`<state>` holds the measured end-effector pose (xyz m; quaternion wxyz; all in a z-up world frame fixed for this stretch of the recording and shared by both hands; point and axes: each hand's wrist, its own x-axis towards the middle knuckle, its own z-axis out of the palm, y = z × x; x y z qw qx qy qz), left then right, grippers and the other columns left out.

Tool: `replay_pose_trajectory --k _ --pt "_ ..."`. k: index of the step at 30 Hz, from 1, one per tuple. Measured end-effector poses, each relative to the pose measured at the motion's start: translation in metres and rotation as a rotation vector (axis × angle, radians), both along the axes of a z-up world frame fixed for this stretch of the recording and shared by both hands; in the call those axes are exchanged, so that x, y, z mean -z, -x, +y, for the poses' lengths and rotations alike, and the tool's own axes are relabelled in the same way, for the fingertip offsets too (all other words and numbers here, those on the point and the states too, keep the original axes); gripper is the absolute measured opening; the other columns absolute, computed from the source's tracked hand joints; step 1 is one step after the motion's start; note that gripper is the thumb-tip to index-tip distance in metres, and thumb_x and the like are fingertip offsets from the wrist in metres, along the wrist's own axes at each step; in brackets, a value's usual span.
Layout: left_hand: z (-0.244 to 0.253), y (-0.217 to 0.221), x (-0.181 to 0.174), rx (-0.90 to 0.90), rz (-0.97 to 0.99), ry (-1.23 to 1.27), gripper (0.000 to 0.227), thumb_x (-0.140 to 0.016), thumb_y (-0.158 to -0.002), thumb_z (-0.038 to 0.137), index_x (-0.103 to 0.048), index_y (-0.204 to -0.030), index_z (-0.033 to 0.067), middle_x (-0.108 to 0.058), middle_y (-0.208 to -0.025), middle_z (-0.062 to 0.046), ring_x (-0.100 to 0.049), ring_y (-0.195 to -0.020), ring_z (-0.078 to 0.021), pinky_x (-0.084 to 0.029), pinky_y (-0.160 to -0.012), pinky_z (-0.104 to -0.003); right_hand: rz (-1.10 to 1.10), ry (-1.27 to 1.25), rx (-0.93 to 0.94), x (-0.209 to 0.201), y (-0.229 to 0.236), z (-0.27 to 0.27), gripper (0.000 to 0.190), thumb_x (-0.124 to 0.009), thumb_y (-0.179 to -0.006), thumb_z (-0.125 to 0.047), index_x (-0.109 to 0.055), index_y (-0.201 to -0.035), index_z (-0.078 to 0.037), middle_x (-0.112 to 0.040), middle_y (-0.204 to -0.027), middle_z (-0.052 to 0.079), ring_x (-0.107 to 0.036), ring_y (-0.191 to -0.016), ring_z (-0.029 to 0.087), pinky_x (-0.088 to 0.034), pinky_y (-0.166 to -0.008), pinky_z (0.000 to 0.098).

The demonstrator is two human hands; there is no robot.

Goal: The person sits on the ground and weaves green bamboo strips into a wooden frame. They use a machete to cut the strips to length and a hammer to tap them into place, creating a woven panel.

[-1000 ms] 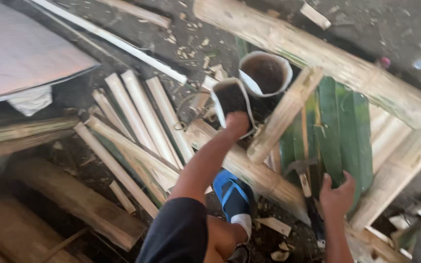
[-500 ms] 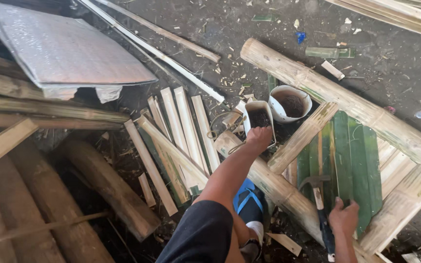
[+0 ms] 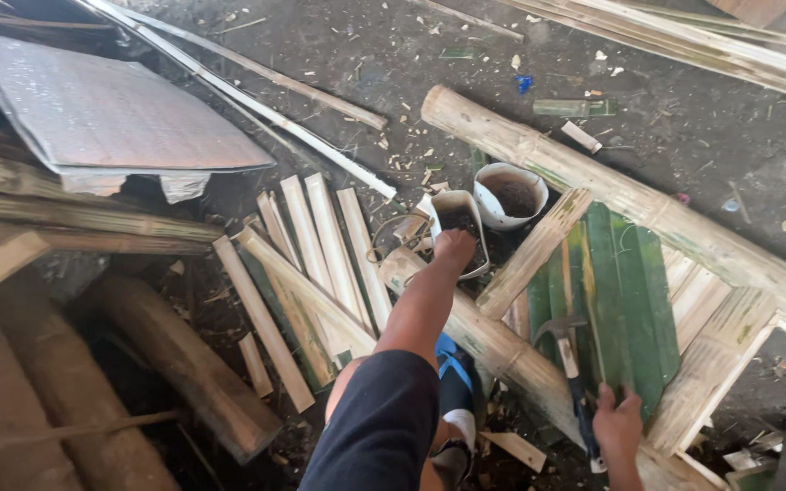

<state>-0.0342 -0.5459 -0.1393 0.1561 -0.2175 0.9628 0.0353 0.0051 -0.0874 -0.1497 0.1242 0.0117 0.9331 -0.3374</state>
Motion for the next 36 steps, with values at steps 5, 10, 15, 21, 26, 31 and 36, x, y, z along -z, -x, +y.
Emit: replay_pose_trajectory --k 5,10,15,21,26,31,36 --pt "0.023 0.008 0.056 -0.001 0.009 -0.015 0.027 -0.055 -0.098 0.016 -0.083 -0.102 0.0172 -0.079 -0.11 -0.006 -0.076 -0.105 -0.0239 -0.061 -0.08 -0.041 0.248 -0.038 -0.081 0.017 -0.01 0.002 0.06 -0.06 -0.104 -0.041 -0.055 -0.139 0.008 -0.063 -0.129 0.033 -0.061 -0.119 0.049 -0.048 -0.101 0.0523" --pt "0.009 0.016 0.08 -0.085 -0.061 -0.129 0.02 -0.064 -0.092 0.021 -0.081 -0.099 0.0151 -0.078 -0.108 -0.008 -0.075 -0.103 -0.0282 -0.058 -0.08 -0.043 0.351 -0.115 -0.126 0.035 -0.008 -0.005 0.056 -0.058 -0.106 -0.039 -0.057 -0.137 0.008 -0.063 -0.129 0.032 -0.061 -0.119 0.049 -0.049 -0.101 0.0526" --pt "-0.009 0.004 0.08 -0.017 -0.144 -0.18 0.021 -0.061 -0.097 0.018 -0.081 -0.098 0.0108 -0.077 -0.106 -0.014 -0.076 -0.099 -0.0337 -0.06 -0.078 -0.049 0.298 -0.092 -0.074 0.042 -0.004 0.003 0.051 -0.058 -0.107 -0.035 -0.053 -0.138 0.006 -0.061 -0.13 0.032 -0.06 -0.116 0.051 -0.049 -0.097 0.0542" --pt "-0.011 -0.004 0.007 0.034 -0.126 -0.203 0.019 -0.058 -0.096 0.011 -0.074 -0.107 0.0088 -0.073 -0.114 -0.023 -0.07 -0.109 -0.0424 -0.057 -0.089 -0.053 0.35 -0.08 0.174 0.0 0.066 0.014 0.048 -0.065 -0.105 -0.022 -0.047 -0.142 0.002 -0.057 -0.129 0.032 -0.054 -0.119 0.051 -0.044 -0.101 0.0554" --pt "-0.012 -0.003 -0.005 0.05 -0.139 -0.198 0.02 -0.063 -0.089 0.011 -0.074 -0.106 0.0074 -0.072 -0.116 -0.022 -0.069 -0.108 -0.0443 -0.057 -0.088 -0.054 0.508 -0.23 0.144 -0.004 0.149 0.0 0.056 -0.076 -0.097 -0.019 -0.05 -0.144 -0.003 -0.052 -0.134 0.024 -0.046 -0.123 0.044 -0.04 -0.103 0.0567" --pt "-0.016 0.006 -0.028 0.154 -0.256 -0.121 0.018 -0.069 -0.092 0.018 -0.074 -0.105 0.0058 -0.075 -0.111 -0.021 -0.074 -0.104 -0.0403 -0.06 -0.086 -0.051 0.444 -0.327 0.109 -0.006 0.177 -0.018 0.061 -0.082 -0.089 -0.029 -0.054 -0.141 -0.011 -0.053 -0.133 0.018 -0.048 -0.119 0.041 -0.037 -0.089 0.058" --pt "-0.017 0.027 -0.104 0.021 -0.219 -0.329 0.018 -0.079 -0.086 0.025 -0.078 -0.103 0.0185 -0.08 -0.098 -0.009 -0.079 -0.084 -0.0289 -0.059 -0.078 -0.044 0.379 -0.357 0.107 -0.005 0.186 -0.018 0.051 -0.081 -0.091 -0.029 -0.06 -0.137 -0.019 -0.06 -0.131 0.007 -0.05 -0.119 0.035 -0.039 -0.09 0.055"
